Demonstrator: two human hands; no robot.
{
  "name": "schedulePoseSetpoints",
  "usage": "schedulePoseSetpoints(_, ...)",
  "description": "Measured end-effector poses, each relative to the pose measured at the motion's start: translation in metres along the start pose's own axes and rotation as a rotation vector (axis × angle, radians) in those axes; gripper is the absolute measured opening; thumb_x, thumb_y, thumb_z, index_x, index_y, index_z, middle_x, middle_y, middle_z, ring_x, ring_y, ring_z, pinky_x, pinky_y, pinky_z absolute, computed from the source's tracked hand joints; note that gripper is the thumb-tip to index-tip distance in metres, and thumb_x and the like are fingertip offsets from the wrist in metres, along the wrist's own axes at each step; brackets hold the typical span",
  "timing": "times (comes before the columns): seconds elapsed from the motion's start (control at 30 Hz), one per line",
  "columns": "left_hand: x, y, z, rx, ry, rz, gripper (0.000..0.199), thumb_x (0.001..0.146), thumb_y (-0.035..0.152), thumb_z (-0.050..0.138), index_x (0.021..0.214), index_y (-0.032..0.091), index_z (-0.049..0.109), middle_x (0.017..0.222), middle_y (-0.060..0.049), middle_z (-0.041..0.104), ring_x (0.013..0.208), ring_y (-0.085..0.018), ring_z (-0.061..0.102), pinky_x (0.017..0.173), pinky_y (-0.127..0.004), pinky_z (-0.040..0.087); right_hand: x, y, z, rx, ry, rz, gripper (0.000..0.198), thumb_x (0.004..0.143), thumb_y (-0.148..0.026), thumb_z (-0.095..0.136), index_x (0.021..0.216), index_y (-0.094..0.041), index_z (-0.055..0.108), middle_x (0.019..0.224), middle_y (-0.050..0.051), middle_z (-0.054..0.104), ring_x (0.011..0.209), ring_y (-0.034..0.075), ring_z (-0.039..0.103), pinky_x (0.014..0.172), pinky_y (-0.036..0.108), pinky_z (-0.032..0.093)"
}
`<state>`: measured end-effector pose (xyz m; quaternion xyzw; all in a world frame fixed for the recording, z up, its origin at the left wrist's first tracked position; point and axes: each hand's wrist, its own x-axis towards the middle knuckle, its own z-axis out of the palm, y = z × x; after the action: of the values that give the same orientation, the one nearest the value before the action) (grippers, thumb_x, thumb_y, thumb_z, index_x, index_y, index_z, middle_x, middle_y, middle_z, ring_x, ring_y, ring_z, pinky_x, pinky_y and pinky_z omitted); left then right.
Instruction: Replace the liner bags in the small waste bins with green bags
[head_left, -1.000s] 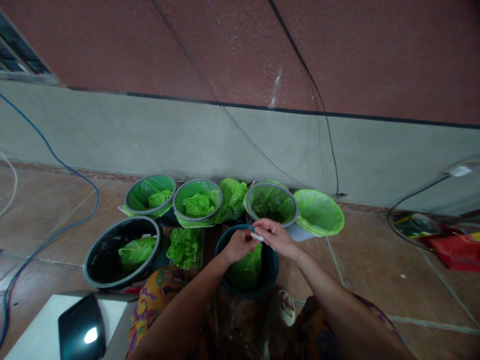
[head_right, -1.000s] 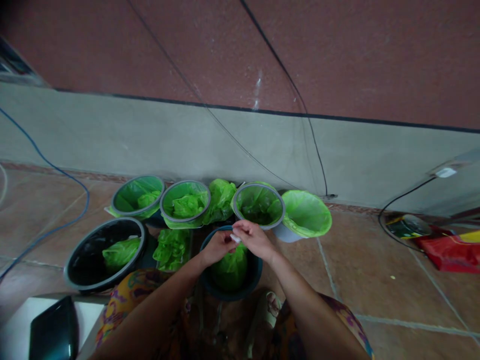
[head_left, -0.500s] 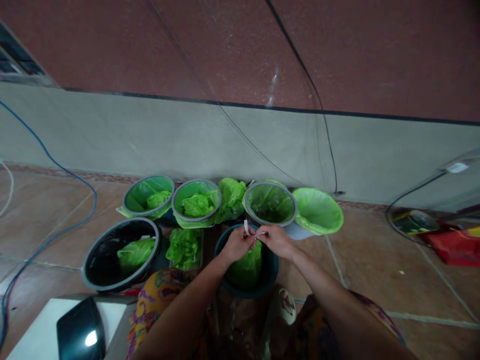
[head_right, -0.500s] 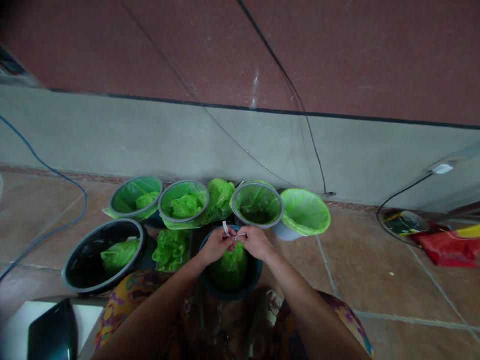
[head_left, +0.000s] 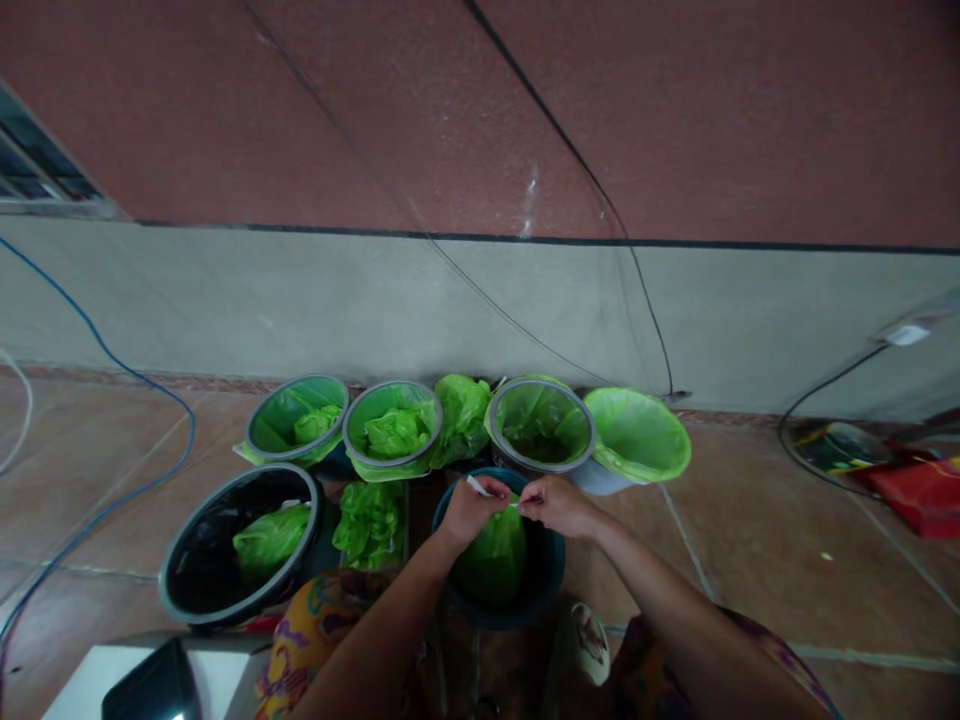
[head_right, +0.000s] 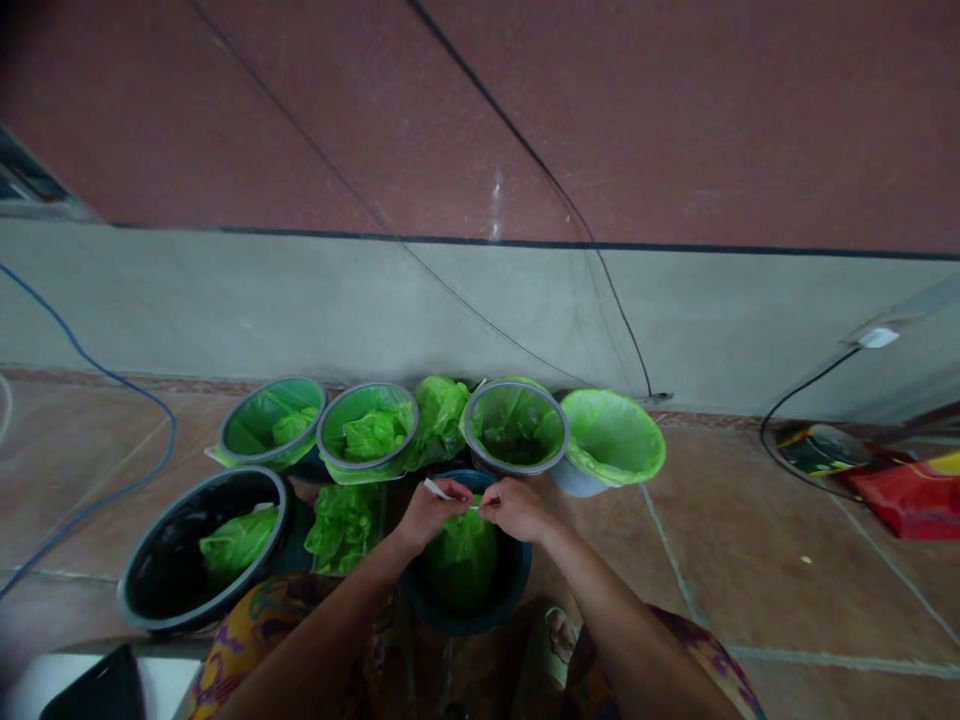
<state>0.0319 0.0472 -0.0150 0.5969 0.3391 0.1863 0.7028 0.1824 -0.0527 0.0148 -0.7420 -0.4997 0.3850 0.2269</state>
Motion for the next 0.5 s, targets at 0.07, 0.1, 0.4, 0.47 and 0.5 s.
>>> schedulePoseSetpoints(0.07, 0.001, -0.002, 0.001, 0.093, -0.008, 0.057, 0.009, 0.063, 0.020, 0.070, 0.068, 0.013, 0.069, 0.065, -0.001, 0.064, 0.062, -0.011, 0.054, 0.061, -0.023, 0.041, 0.000, -0.002, 0.000, -0.028, 0.032, 0.020, 0.015, 0.077, -0.025, 0.059, 0.073, -0.018, 0.071, 0.060, -0.001, 0.062, 0.051, 0.010, 0.050, 0.051, 0.022, 0.033)
schedulePoseSetpoints(0.1, 0.001, -0.003, 0.001, 0.133, -0.009, 0.090, 0.007, 0.066, 0.019, 0.067, 0.070, 0.013, 0.069, 0.066, 0.000, 0.064, 0.063, -0.011, 0.054, 0.061, -0.023, 0.041, 0.001, -0.002, -0.001, -0.034, 0.048, 0.023, 0.016, 0.078, -0.026, 0.058, 0.076, -0.018, 0.072, 0.061, -0.001, 0.062, 0.051, 0.010, 0.050, 0.051, 0.022, 0.034)
schedulePoseSetpoints(0.4, 0.000, -0.013, 0.008, 0.364, 0.106, 0.265, 0.028, 0.073, 0.004, 0.050, 0.086, 0.016, 0.071, 0.080, -0.002, 0.068, 0.073, -0.012, 0.059, 0.070, -0.023, 0.047, 0.005, 0.007, 0.007, -0.004, 0.081, 0.033, 0.025, 0.085, -0.025, 0.047, 0.085, -0.017, 0.071, 0.071, 0.001, 0.065, 0.049, 0.007, 0.047, 0.048, 0.019, 0.033)
schedulePoseSetpoints(0.47, -0.001, -0.013, 0.009, 0.374, 0.114, 0.305, 0.030, 0.074, 0.004, 0.050, 0.089, 0.017, 0.071, 0.083, -0.003, 0.069, 0.078, -0.013, 0.062, 0.075, -0.024, 0.048, 0.006, 0.006, 0.011, 0.038, 0.067, 0.035, 0.023, 0.085, -0.023, 0.048, 0.084, -0.017, 0.069, 0.072, 0.001, 0.064, 0.048, 0.006, 0.045, 0.046, 0.018, 0.032)
schedulePoseSetpoints(0.5, -0.001, -0.013, 0.009, 0.371, 0.113, 0.319, 0.030, 0.074, 0.005, 0.051, 0.091, 0.018, 0.071, 0.085, -0.003, 0.069, 0.080, -0.013, 0.062, 0.076, -0.024, 0.048, 0.006, 0.005, 0.013, 0.069, 0.051, 0.028, 0.022, 0.085, -0.024, 0.048, 0.084, -0.017, 0.068, 0.070, 0.000, 0.062, 0.047, 0.005, 0.044, 0.046, 0.018, 0.031)
